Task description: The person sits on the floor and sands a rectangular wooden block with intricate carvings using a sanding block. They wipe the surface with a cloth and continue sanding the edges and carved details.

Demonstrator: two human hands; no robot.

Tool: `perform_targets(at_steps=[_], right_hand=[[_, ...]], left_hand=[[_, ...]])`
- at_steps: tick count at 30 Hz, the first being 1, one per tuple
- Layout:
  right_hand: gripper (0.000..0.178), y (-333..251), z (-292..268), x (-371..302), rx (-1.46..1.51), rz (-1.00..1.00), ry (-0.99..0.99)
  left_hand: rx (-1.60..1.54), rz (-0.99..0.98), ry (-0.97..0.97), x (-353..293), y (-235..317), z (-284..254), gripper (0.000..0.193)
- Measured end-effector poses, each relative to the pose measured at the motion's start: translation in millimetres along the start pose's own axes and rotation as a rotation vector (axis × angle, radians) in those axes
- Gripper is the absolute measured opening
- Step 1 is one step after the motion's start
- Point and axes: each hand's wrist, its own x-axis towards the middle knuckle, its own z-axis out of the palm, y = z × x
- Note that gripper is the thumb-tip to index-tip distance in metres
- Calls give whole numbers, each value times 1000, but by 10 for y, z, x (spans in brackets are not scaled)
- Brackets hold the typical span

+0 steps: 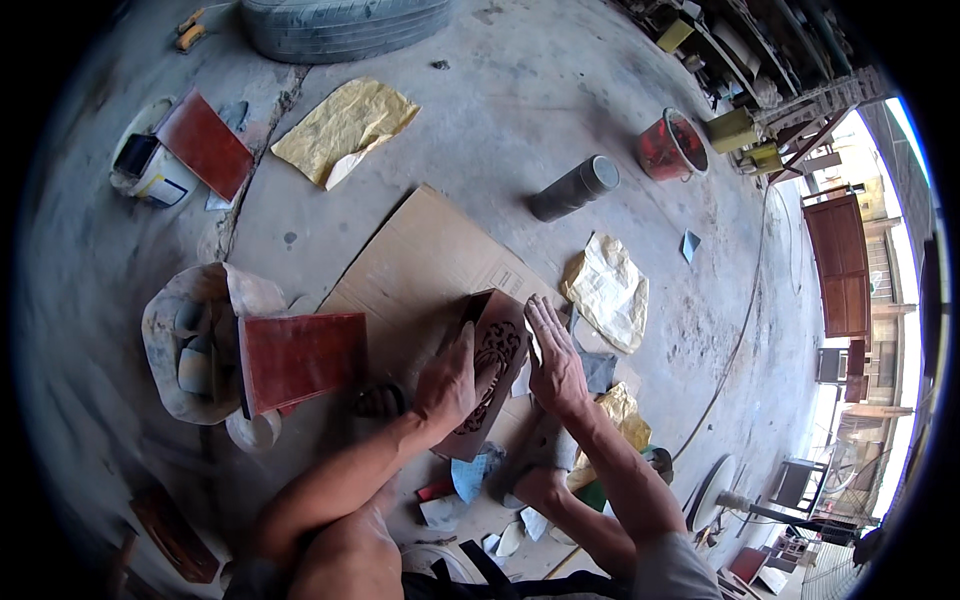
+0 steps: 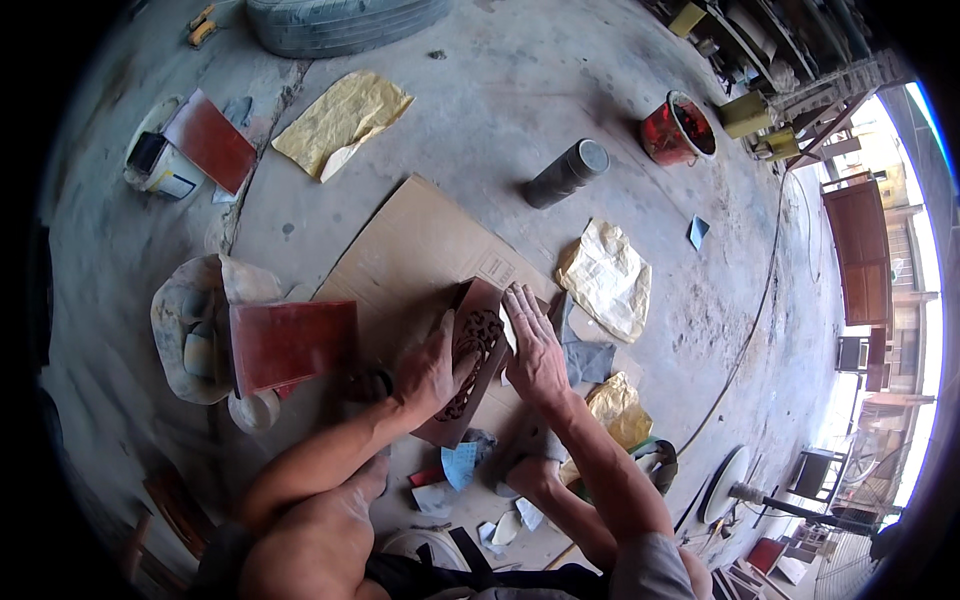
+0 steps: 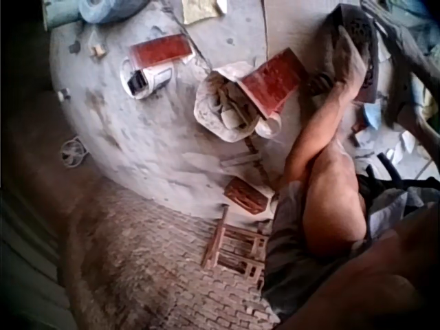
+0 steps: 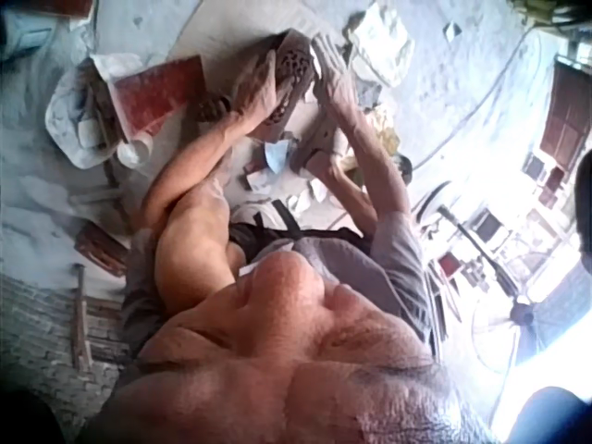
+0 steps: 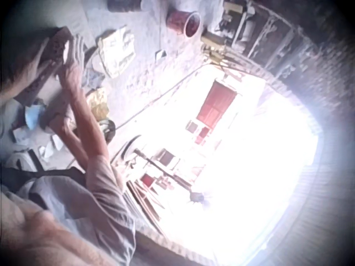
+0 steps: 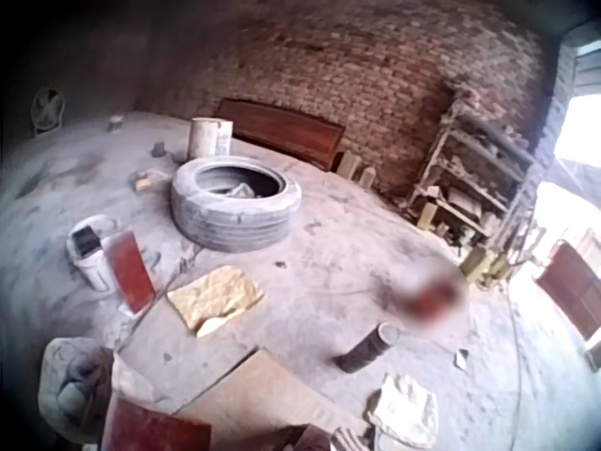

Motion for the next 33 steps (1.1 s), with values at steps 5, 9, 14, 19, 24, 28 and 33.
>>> perform_targets(at_steps=[5,9,14,19,24,28,33], right_hand=[[74,39,124,-63,-51,107,11],[70,-154,379,223,-173,80,15],[68,-92,289,111,-158,52,5],[70,-237,371,230,-151,88,40],[74,-34,322,212,-128,3,22],[72,-136,320,62,-81,123,27],[76,-93,553,361,-86,-22,83]], left_hand=[[-1,-34,-45,-15,1,-21,80],[-47,-124,-214,2,46,-34,80],[-48,-145,-200,-14,7,-24,84],[62,-40,-63,-44,-43,35,87],[-35,-150,-236,-8,63,-26,83],[64,-80,-92,-68,-24,-33,87],[-38,-120,-193,-28,53,20,84]])
